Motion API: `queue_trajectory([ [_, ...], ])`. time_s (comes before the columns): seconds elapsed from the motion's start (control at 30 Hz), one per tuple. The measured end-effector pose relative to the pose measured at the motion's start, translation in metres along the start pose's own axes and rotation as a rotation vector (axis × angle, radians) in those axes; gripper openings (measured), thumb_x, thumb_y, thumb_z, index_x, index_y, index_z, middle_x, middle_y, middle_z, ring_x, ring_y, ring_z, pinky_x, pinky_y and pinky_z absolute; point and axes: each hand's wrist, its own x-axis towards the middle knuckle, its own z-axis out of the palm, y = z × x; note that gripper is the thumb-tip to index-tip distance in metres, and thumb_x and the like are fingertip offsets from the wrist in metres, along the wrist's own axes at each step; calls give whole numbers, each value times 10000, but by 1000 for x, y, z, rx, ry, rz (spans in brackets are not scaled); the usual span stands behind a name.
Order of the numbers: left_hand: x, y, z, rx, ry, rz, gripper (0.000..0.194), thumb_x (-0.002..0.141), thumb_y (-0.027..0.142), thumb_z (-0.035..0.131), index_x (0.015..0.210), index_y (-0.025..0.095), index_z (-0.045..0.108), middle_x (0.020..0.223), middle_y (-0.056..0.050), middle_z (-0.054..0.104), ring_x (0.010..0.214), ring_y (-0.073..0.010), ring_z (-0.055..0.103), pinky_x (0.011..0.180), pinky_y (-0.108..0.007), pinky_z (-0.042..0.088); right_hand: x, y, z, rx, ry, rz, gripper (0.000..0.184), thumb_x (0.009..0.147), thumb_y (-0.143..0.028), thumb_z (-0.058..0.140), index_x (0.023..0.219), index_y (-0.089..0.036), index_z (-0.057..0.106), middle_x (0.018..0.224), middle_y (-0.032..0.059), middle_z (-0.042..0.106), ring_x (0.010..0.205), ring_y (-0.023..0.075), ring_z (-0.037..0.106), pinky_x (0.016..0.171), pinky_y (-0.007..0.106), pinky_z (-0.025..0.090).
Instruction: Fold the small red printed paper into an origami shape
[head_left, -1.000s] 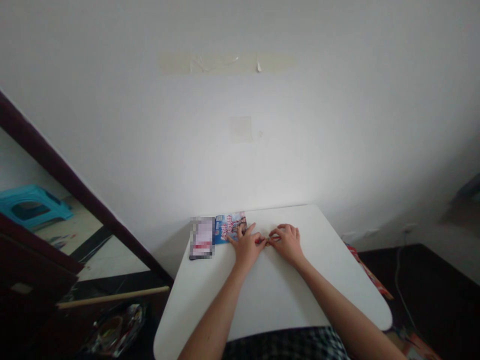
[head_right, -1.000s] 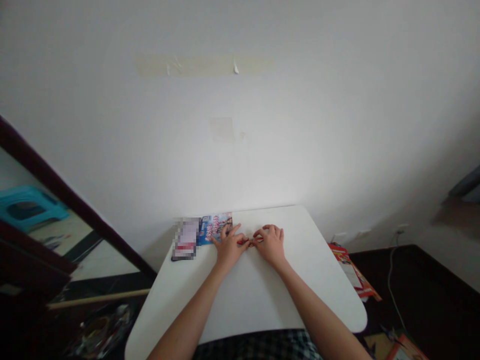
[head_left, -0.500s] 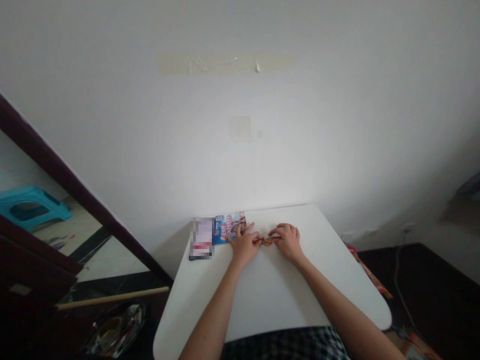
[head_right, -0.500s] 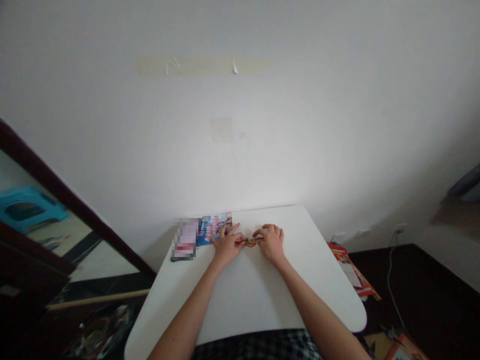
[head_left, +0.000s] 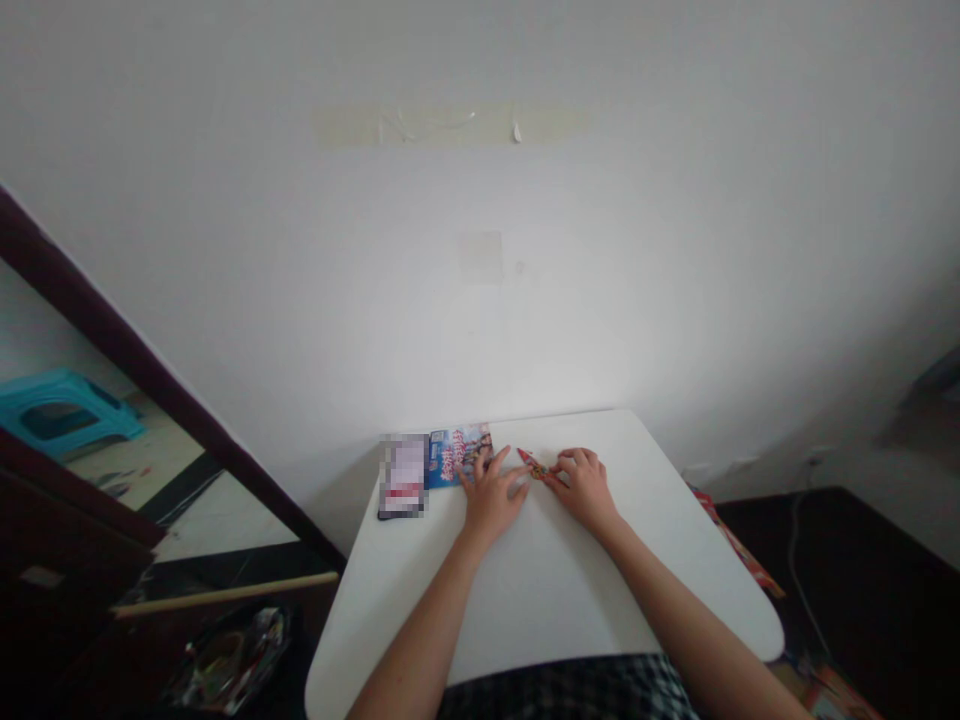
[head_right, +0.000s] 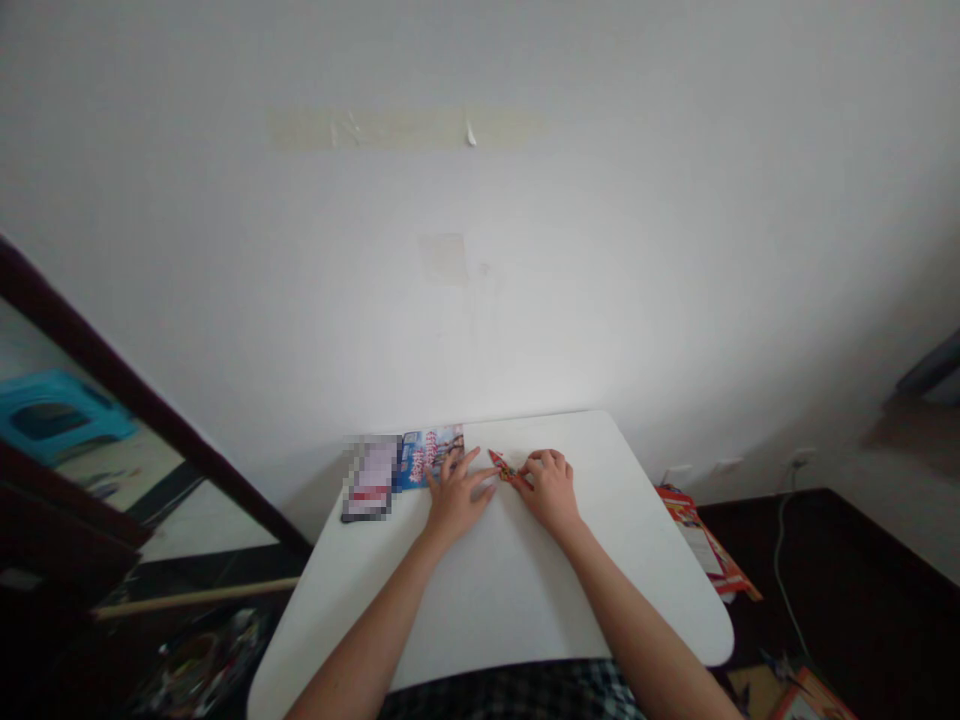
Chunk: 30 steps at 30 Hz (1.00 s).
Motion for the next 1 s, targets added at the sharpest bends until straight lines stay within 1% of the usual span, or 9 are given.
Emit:
queue_trajectory([
  [0.13, -1, 1, 0, 0, -24, 18, 325, 885, 470, 586, 1196, 547, 643, 1565, 91, 405, 1472, -350, 216, 1129, -766, 4, 1, -1, 0, 21, 3, -11, 205, 894, -438, 624, 920, -256, 716, 1233, 60, 639, 1228, 286, 457, 1015, 476, 388],
  [0.3, -1, 1, -1, 12, -46, 4, 350, 888, 512, 569, 1233, 555, 611, 1563, 74, 413, 1464, -342, 238, 1131, -760, -3, 2, 1, 1, 78, -49, -73, 134, 892, -308, 595, 923, -272, 720, 1317, 11, 637, 1295, 290, 426, 1100, 544, 314],
  [0.37, 0, 1, -1, 14, -46, -12, 363, 884, 530, 566, 1244, 559, 600, 1559, 59, 419, 1462, -343, 246, 1129, -761, 6, 2, 3, 2, 102, -81, -93, 156, 872, -249, 590, 946, -286, 723, 1309, -1, 646, 1316, 279, 419, 1113, 551, 303],
  [0.5, 0, 2, -1, 22, -49, -37, 385, 875, 568, 557, 1257, 545, 599, 1551, 17, 429, 1467, -338, 245, 1139, -744, 15, 3, 9, 3, 144, -110, -124, 272, 828, -155, 553, 963, -298, 740, 1257, 0, 672, 1329, 259, 419, 1115, 529, 314],
  [0.7, 0, 3, -1, 38, -40, -38, 511, 791, 664, 607, 1288, 550, 571, 1541, -2, 434, 1465, -361, 229, 1147, -726, 11, 4, 12, 2, 214, -79, -159, 255, 838, -183, 537, 966, -271, 739, 1100, 33, 716, 1244, 250, 480, 1080, 471, 366],
  [0.77, -1, 2, -1, 34, -41, -23, 509, 791, 633, 631, 1290, 556, 565, 1542, 5, 431, 1463, -363, 229, 1146, -728, 27, 4, 11, 2, 212, -56, -161, 268, 827, -163, 540, 983, -262, 734, 1095, 38, 715, 1229, 247, 490, 1070, 462, 378],
  [0.83, -1, 2, -1, 26, -33, -17, 459, 820, 572, 630, 1276, 546, 584, 1536, 4, 436, 1459, -357, 241, 1147, -729, 51, 3, 11, 2, 197, -34, -169, 284, 817, -146, 546, 1000, -260, 730, 1138, 44, 703, 1222, 243, 499, 1057, 459, 394],
  [0.93, -1, 1, -2, 19, -31, -27, 381, 844, 487, 634, 1225, 488, 650, 1542, -1, 427, 1454, -348, 257, 1160, -710, 73, 2, 11, 3, 171, -16, -213, 325, 802, -104, 534, 1004, -269, 728, 1233, 37, 675, 1242, 233, 495, 1063, 475, 398],
  [1.0, -1, 1, -2, 19, -37, -26, 362, 842, 460, 645, 1204, 471, 667, 1551, 5, 416, 1455, -342, 257, 1164, -707, 60, 2, 10, 4, 164, -21, -247, 366, 790, -70, 512, 1008, -273, 725, 1276, 24, 660, 1282, 230, 474, 1086, 501, 382],
])
